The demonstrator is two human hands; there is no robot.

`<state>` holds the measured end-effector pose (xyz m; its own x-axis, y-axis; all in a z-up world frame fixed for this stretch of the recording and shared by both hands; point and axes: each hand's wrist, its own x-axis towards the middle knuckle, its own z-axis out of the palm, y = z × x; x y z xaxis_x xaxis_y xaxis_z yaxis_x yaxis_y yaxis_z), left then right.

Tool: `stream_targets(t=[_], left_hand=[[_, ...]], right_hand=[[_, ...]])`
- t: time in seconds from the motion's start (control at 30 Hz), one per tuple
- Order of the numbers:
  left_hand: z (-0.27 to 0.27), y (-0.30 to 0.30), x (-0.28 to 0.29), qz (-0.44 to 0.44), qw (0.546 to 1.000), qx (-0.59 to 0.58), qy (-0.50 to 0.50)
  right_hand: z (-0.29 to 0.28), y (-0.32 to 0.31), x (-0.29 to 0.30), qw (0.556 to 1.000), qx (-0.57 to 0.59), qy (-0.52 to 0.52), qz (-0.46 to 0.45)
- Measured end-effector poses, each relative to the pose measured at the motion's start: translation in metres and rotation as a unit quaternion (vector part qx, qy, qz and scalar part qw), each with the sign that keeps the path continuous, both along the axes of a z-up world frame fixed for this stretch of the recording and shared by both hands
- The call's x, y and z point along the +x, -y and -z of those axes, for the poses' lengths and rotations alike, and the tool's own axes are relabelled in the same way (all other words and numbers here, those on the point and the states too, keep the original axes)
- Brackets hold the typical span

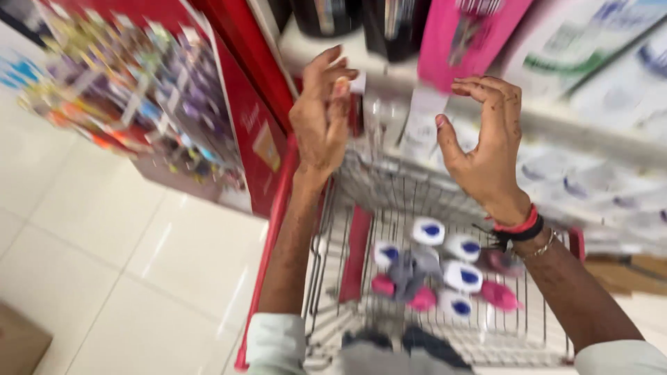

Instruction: Wiping and cleaning shampoo bottles on a retail store shelf.

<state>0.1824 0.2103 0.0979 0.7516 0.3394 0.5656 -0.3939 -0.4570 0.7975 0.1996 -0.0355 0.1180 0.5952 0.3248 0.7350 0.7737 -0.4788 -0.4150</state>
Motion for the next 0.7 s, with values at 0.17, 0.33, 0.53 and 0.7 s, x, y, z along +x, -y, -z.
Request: stream_targets(t=[0.17, 0.33, 0.53, 0.7], left_hand=[[0.089, 0.033, -0.004, 0.049, 0.990, 0.109, -0.074], [0.161, 0.079, -0.027, 0.136, 0.953, 0.132, -0.237], [0.298, 0.127, -0.064, 0.206, 0.885, 0.233, -0.346], [0.399, 0.169, -0.102, 0.277, 0.849, 0.255, -0.370]], right_hand=[[0.098, 0.034, -0.013, 0.990, -0.072, -0.119, 0.006], [0.202, 0.071, -0.025, 0.959, -0.137, -0.249, -0.007], [0.314, 0.110, -0.043, 0.901, -0.242, -0.358, -0.029], [0.380, 0.124, -0.064, 0.847, -0.323, -0.421, -0.036]])
